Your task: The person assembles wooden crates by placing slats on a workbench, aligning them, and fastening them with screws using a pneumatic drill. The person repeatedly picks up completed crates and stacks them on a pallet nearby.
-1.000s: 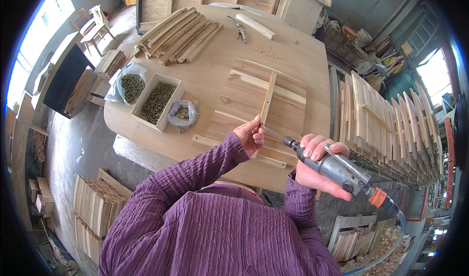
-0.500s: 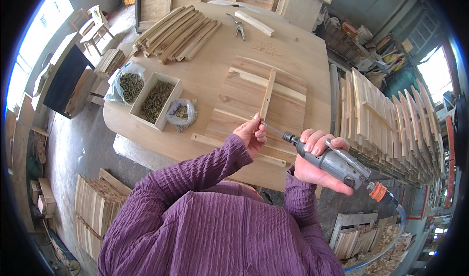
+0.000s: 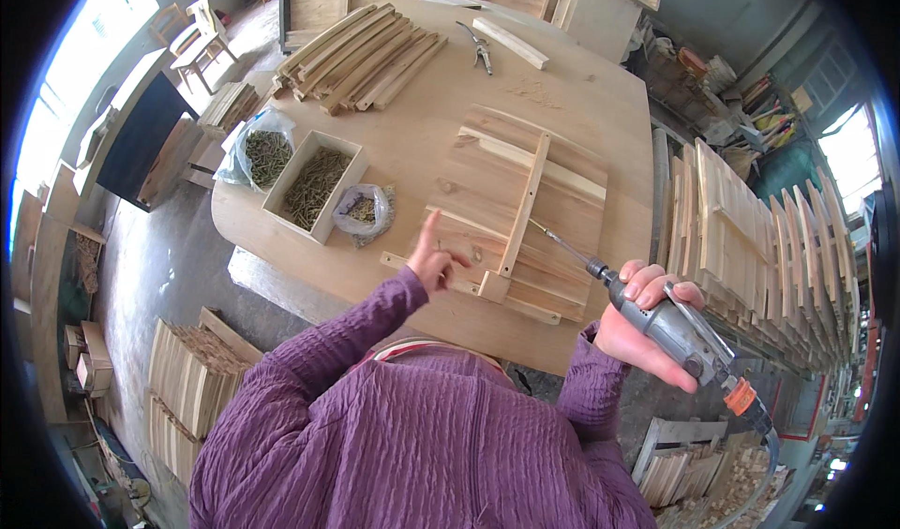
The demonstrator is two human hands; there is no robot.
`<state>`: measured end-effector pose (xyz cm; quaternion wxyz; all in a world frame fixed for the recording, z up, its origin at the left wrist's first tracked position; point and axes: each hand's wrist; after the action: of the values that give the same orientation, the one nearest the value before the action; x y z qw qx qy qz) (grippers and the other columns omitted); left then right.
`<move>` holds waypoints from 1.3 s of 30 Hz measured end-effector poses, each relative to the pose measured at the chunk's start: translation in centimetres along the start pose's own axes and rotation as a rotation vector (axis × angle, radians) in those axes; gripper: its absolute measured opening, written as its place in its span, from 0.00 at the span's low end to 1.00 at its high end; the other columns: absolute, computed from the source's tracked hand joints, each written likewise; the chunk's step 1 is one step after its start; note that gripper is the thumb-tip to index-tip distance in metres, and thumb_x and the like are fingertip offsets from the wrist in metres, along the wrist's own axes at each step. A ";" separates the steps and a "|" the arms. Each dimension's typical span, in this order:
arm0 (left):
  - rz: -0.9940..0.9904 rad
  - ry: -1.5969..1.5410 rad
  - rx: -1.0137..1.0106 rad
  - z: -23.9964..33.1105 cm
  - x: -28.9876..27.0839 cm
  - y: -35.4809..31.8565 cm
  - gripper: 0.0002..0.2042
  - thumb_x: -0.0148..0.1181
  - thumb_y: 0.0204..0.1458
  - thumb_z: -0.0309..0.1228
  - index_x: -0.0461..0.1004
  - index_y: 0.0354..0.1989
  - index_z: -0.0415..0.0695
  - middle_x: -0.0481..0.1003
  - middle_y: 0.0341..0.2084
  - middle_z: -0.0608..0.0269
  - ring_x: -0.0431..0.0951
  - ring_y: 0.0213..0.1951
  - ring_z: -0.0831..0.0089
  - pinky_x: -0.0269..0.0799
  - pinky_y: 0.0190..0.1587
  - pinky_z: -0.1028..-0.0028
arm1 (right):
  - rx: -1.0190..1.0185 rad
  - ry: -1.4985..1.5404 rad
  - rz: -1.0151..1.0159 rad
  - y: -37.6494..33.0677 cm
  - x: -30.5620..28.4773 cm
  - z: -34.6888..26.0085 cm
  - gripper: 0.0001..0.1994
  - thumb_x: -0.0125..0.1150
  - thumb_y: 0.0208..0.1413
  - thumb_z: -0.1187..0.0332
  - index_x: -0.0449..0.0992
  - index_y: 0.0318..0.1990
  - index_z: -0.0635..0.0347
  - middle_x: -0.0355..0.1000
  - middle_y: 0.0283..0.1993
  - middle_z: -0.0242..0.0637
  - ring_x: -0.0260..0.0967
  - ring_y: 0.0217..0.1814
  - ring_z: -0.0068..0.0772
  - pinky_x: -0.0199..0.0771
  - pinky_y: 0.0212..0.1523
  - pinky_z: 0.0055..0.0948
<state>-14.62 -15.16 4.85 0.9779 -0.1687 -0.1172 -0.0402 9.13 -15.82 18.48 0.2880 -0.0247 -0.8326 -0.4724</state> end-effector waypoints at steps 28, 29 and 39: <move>0.501 1.291 0.206 3.1 -14.9 3.9 0.09 0.57 0.43 0.34 0.76 0.32 0.47 0.76 0.26 0.56 0.76 0.32 0.62 0.71 0.38 0.69 | 0.038 -0.035 -0.001 0.1 -0.9 -0.7 0.48 0.41 0.29 0.21 0.63 0.41 0.63 0.63 0.21 0.35 0.61 0.22 0.31 0.63 0.28 0.34; 0.529 1.235 0.246 3.1 -14.9 3.8 0.09 0.59 0.42 0.33 0.76 0.31 0.45 0.76 0.25 0.57 0.77 0.30 0.65 0.72 0.36 0.71 | 0.036 -0.031 0.001 0.1 -0.9 -0.7 0.48 0.41 0.29 0.21 0.63 0.41 0.63 0.63 0.21 0.35 0.61 0.22 0.31 0.63 0.28 0.34; 0.107 0.344 0.084 2.5 -2.7 2.9 0.12 0.57 0.46 0.26 0.73 0.40 0.36 0.78 0.28 0.61 0.75 0.31 0.82 0.69 0.34 0.83 | 0.124 0.044 -0.061 -1.0 1.2 0.0 0.47 0.44 0.28 0.22 0.62 0.40 0.63 0.64 0.22 0.37 0.62 0.23 0.32 0.64 0.27 0.32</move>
<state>-17.43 -11.48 5.55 0.9904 -0.1242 0.0595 -0.0117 7.81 -16.67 18.34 0.2928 0.0290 -0.8540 -0.4291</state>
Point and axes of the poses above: each hand's wrist, its own y-axis towards the middle knuckle, its own x-axis out of the palm, z = x × y
